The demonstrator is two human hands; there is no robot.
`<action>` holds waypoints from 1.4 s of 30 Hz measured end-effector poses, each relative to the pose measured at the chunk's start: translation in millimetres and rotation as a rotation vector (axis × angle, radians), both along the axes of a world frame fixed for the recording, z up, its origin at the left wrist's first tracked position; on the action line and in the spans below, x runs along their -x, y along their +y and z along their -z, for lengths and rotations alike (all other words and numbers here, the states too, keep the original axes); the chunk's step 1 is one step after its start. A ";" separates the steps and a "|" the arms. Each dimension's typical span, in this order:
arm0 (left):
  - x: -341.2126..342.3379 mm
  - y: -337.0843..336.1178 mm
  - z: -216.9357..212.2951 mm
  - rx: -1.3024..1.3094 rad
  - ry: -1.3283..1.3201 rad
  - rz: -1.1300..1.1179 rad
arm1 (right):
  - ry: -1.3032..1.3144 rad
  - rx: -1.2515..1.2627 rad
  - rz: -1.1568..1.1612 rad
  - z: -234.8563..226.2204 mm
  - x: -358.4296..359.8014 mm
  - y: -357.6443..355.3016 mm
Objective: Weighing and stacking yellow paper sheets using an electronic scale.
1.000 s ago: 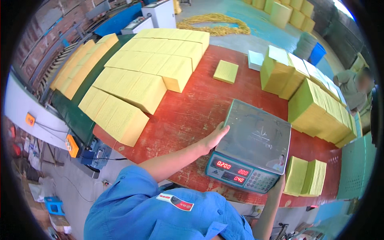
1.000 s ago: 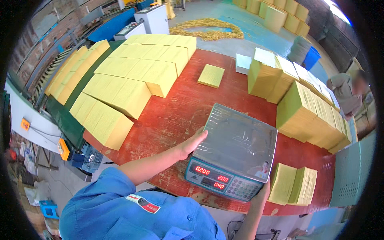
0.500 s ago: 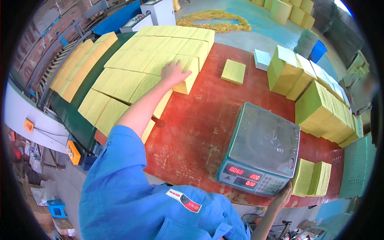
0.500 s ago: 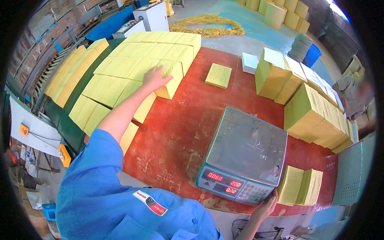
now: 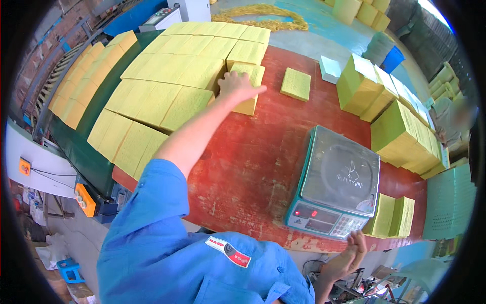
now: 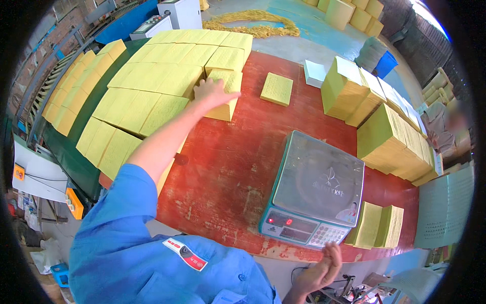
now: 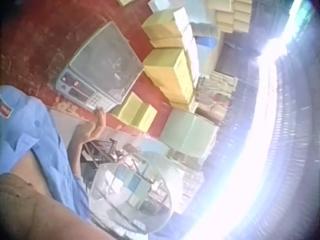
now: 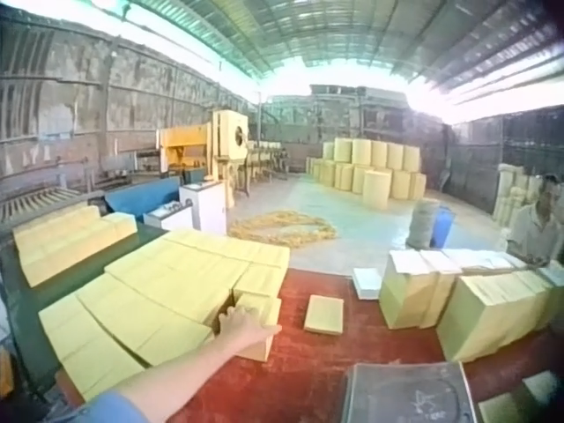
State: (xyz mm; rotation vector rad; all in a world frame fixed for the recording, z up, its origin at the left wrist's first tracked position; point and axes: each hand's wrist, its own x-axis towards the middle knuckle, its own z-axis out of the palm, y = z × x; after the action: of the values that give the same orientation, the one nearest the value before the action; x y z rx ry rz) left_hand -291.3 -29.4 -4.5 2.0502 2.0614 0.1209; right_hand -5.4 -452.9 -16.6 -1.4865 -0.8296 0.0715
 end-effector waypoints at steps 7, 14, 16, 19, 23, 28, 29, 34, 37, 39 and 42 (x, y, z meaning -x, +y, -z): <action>-7.1 23.8 27.4 -0.097 0.001 -0.113 | 0.262 0.224 -0.278 14.5 55.8 -22.4; -22.4 -42.0 44.0 -0.153 0.054 -0.074 | 0.574 0.492 -0.773 34.8 75.3 -17.9; -31.4 -95.3 41.3 -0.174 0.060 -0.009 | 0.677 0.636 -0.952 48.2 76.2 -16.5; -43.3 -188.9 35.3 -0.182 0.046 0.074 | 0.932 0.856 -1.404 96.9 69.6 -22.8; -44.7 -310.7 35.3 -0.187 0.030 0.178 | 1.408 0.928 -1.461 172.2 66.9 -38.6; -42.5 -426.1 28.8 -0.231 -0.015 0.085 | 1.551 0.718 -1.705 147.9 69.3 -40.9; -38.3 -440.9 31.3 -0.258 -0.091 0.019 | 1.341 0.724 -1.807 138.2 65.0 -44.5; -30.4 -477.8 46.1 -0.234 -1.249 -0.395 | 0.374 0.298 -1.902 81.3 26.4 -29.5; -68.8 -453.6 24.3 -0.097 -1.867 -0.464 | -0.172 0.183 -1.567 9.5 -7.7 -8.5; -116.4 -410.1 4.9 0.047 -2.253 -0.270 | -0.407 0.029 -1.280 -21.1 -32.4 6.0; -179.0 -347.2 -9.5 0.400 -2.578 0.270 | -0.671 -0.057 -0.911 -58.9 -62.2 33.9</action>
State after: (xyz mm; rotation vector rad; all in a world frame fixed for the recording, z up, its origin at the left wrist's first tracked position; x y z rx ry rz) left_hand -112.3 -376.6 5.0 0.4137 0.0153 1.1992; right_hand 56.9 -419.0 42.4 -0.9627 -1.9910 0.2288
